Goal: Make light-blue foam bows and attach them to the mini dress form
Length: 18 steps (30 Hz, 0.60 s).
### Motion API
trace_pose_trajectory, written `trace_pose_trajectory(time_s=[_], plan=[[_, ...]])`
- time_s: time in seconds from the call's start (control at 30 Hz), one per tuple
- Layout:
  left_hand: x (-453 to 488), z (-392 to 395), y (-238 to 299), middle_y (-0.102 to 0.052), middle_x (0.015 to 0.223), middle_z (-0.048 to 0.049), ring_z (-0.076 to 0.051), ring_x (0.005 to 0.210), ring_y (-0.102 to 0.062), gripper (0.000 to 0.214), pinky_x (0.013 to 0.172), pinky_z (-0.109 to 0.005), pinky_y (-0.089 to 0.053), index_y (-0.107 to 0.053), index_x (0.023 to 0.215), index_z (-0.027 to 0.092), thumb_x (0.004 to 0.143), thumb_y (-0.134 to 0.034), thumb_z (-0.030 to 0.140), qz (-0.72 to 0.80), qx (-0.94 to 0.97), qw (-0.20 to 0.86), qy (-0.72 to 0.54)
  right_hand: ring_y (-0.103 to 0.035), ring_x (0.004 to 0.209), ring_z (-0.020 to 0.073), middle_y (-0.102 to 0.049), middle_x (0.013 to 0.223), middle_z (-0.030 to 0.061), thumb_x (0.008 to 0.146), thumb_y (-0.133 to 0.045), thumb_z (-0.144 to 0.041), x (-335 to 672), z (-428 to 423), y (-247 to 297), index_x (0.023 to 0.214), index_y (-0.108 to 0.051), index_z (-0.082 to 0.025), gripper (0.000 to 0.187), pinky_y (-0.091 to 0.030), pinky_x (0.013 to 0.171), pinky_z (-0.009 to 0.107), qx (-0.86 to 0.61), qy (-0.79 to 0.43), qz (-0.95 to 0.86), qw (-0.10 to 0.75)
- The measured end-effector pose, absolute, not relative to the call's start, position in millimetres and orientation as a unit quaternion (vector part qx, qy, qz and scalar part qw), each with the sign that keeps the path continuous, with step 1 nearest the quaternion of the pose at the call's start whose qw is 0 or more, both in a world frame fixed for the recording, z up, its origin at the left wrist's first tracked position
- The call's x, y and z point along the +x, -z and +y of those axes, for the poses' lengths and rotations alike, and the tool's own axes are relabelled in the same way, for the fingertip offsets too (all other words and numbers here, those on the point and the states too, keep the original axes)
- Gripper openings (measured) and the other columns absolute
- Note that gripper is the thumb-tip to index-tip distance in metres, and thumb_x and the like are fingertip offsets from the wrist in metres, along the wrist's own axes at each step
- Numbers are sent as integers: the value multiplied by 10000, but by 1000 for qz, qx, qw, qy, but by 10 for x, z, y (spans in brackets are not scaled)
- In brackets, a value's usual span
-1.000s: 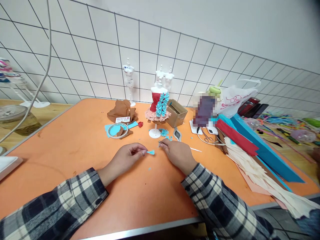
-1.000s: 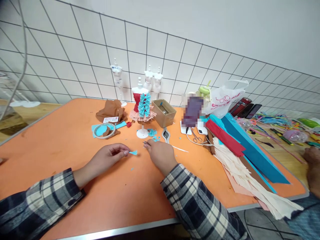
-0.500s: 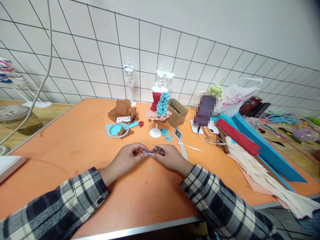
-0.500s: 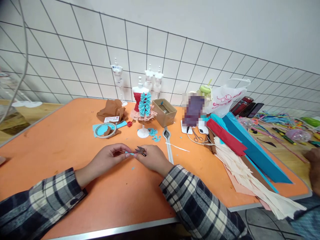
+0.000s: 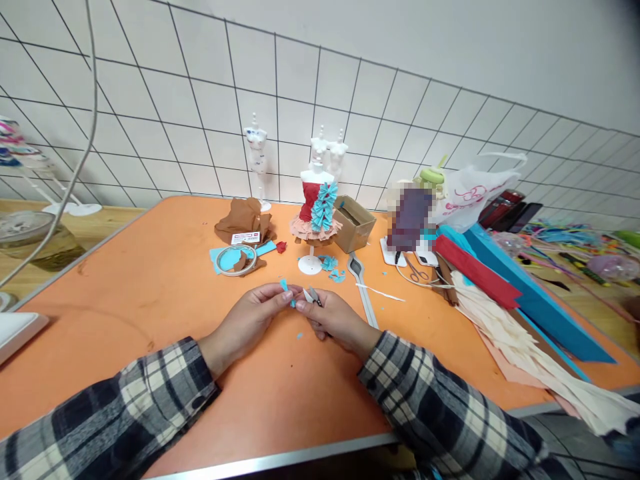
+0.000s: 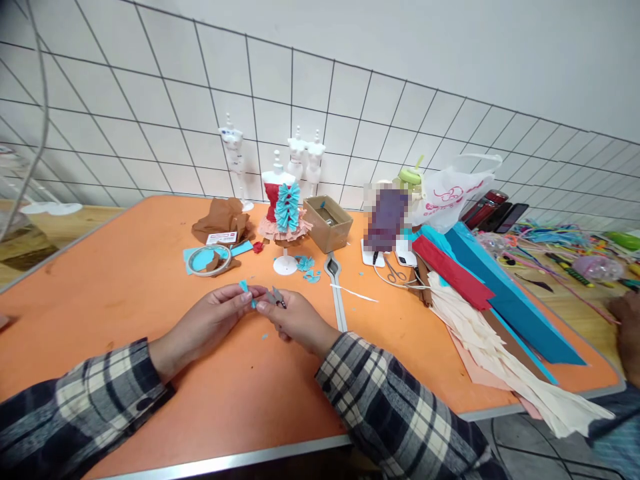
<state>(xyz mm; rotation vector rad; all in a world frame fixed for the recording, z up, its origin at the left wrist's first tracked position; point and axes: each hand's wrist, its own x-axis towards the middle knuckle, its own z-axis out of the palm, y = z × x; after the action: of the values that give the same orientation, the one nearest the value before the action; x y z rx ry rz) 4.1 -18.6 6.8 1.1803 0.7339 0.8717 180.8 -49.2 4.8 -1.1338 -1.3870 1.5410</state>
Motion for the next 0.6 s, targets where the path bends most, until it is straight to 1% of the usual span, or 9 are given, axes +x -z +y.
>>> trace_pose_trajectory(time_s=[0.07, 0.17, 0.23, 0.3, 0.33, 0.37, 0.43, 0.5, 0.6], plan=[[7, -146, -86, -745, 1001, -90, -239, 961, -673, 286, 956, -395, -472, -705, 884, 169, 748, -732, 420, 361, 534, 658, -389, -409, 533, 83, -467, 626, -64, 826, -594, -422, 1820, -480, -56, 856, -586, -186, 238, -350, 520, 220, -485, -495, -601, 398], [-34, -106, -113, -752, 907, -69, -235, 890, -682, 319, 877, -368, -506, -698, 835, 175, 685, -761, 449, 417, 591, 588, -361, -431, 587, 99, -472, 626, -49, 832, -582, -410, 1832, -485, -81, 809, -603, -178, 235, -344, 561, 227, -532, -376, -639, 408], [-37, -111, -120, -749, 845, -52, -226, 824, -682, 314, 806, -340, -521, -700, 802, 181, 669, -753, 460, 434, 631, 550, -335, -438, 585, 101, -465, 636, -53, 813, -612, -435, 1829, -503, -102, 917, -617, -185, 271, -344, 558, 225, -547, -343, -645, 409], [-21, -140, -117, -745, 794, -40, -217, 765, -679, 284, 746, -316, -526, -700, 774, 183, 675, -730, 448, 427, 660, 537, -306, -483, 634, 107, -508, 708, -44, 761, -680, -443, 1817, -521, -114, 1077, -606, -199, 406, -375, 594, 225, -539, -328, -662, 405], [-10, -158, -112, -744, 785, -36, -217, 758, -679, 265, 732, -308, -526, -702, 767, 185, 685, -716, 436, 419, 673, 536, -292, -506, 666, 112, -530, 742, -37, 738, -707, -440, 1811, -526, -115, 1113, -602, -204, 456, -392, 620, 228, -530, -326, -673, 400], [-1, -177, -107, -745, 791, -35, -220, 771, -680, 248, 734, -303, -525, -705, 771, 187, 700, -699, 425, 408, 685, 533, -281, -527, 694, 116, -549, 766, -31, 721, -725, -431, 1804, -529, -111, 1108, -610, -202, 464, -407, 647, 233, -521, -326, -683, 395], [11, -203, -95, -750, 830, -37, -227, 821, -681, 231, 761, -300, -521, -718, 793, 193, 741, -662, 411, 393, 712, 517, -267, -557, 727, 121, -580, 782, -25, 716, -731, -391, 1797, -524, -95, 1016, -641, -190, 372, -427, 684, 238, -508, -330, -690, 396], [11, -210, -88, -754, 861, -40, -231, 847, -678, 240, 779, -302, -517, -732, 822, 199, 779, -632, 413, 396, 736, 484, -259, -578, 739, 120, -611, 783, -21, 741, -697, -317, 1802, -513, -74, 914, -653, -182, 223, -437, 701, 235, -503, -334, -686, 407], [-4, -198, -93, -760, 877, -42, -233, 835, -679, 269, 776, -309, -519, -741, 859, 208, 811, -604, 435, 407, 756, 447, -252, -593, 738, 119, -648, 786, -14, 764, -632, -237, 1825, -495, -54, 839, -656, -178, 99, -440, 684, 225, -506, -342, -673, 418]])
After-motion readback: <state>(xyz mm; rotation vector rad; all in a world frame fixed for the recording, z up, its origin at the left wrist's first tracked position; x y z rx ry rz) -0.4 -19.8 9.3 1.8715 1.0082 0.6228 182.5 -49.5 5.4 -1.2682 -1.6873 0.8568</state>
